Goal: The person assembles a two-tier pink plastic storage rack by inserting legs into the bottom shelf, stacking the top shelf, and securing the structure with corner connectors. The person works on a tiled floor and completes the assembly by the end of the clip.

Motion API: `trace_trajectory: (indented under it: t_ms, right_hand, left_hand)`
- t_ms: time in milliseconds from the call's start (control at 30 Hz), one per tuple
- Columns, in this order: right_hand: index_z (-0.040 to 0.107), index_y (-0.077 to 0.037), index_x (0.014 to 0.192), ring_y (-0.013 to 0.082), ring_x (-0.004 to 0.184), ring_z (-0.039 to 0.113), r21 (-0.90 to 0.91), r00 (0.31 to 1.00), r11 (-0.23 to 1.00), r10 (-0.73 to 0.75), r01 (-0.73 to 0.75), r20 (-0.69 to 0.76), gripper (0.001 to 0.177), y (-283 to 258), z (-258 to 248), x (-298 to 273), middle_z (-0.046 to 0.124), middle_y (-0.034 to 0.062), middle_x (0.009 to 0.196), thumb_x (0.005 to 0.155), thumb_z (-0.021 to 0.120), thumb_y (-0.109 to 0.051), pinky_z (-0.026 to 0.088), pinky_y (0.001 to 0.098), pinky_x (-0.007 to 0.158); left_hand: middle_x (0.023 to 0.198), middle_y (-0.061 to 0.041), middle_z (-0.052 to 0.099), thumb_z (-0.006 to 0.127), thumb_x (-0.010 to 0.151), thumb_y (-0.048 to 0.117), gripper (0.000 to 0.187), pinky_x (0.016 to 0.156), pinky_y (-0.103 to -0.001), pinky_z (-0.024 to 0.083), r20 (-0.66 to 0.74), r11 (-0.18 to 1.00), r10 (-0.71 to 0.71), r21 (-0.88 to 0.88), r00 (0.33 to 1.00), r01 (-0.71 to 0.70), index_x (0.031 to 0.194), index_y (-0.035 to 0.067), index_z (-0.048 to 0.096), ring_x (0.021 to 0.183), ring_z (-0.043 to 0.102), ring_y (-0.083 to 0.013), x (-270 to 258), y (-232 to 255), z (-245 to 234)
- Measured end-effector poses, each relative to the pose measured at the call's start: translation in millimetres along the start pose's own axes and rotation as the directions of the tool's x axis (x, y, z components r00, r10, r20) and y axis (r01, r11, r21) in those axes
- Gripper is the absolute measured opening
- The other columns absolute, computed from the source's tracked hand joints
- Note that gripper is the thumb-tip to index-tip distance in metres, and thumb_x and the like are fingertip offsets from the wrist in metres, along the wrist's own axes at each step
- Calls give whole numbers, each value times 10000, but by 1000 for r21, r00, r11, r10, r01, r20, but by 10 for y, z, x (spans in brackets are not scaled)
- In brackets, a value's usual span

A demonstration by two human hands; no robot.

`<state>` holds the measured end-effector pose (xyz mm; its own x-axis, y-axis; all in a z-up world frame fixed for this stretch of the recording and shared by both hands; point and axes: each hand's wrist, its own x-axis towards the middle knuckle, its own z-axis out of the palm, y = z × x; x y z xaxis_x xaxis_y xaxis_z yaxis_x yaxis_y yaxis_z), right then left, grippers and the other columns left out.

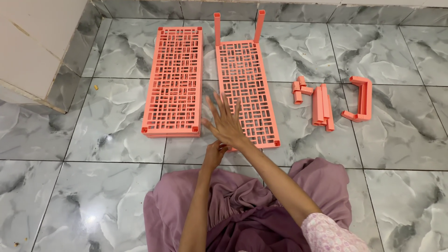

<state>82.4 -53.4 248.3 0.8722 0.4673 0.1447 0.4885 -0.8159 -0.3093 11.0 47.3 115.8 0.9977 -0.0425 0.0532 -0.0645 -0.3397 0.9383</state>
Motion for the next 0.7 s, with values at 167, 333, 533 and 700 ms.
trace_trajectory:
  t_ms: [167, 333, 533, 700]
  right_hand:
    - [68, -199, 1676, 318, 1601, -95, -37, 993, 997, -73, 70, -90, 855, -48, 50, -4, -18, 122, 1745, 1020, 223, -725, -140, 762, 1158]
    - [83, -208, 1679, 308, 1625, -50, -25, 987, 998, -59, 56, -152, 861, -57, -68, 0, 19, 118, 1754, 1016, 209, -744, -132, 747, 1202]
    - [129, -210, 1646, 357, 1578, 36, -109, 991, 992, -70, 57, -114, 843, -34, 131, -105, 134, 148, 1713, 995, 239, -735, -118, 743, 1156]
    - [179, -145, 1644, 387, 1578, 79, 317, 990, 942, 132, -111, -46, 822, 717, 466, -101, 205, 204, 1681, 1021, 352, -653, 8, 647, 1217]
  left_hand:
    - [972, -164, 781, 656, 924, 15, 209, 792, -380, 603, -18, 998, 69, -1, 997, -69, 1128, -27, 675, 975, 777, -291, -57, -30, -40]
    - [965, -172, 779, 665, 931, 25, 196, 795, -377, 599, -17, 1000, 8, -15, 1000, -8, 1119, -31, 677, 954, 777, -293, -17, -63, 4]
    - [984, -185, 788, 714, 953, 70, 145, 758, -376, 582, 13, 991, 18, 131, 1000, -20, 1059, -27, 733, 918, 780, -299, -5, -187, 0]
    - [1088, -156, 761, 659, 937, 42, 326, 797, -353, 590, 21, 994, 80, -77, 997, -78, 1258, 0, 621, 1041, 751, -231, 18, -141, -49]
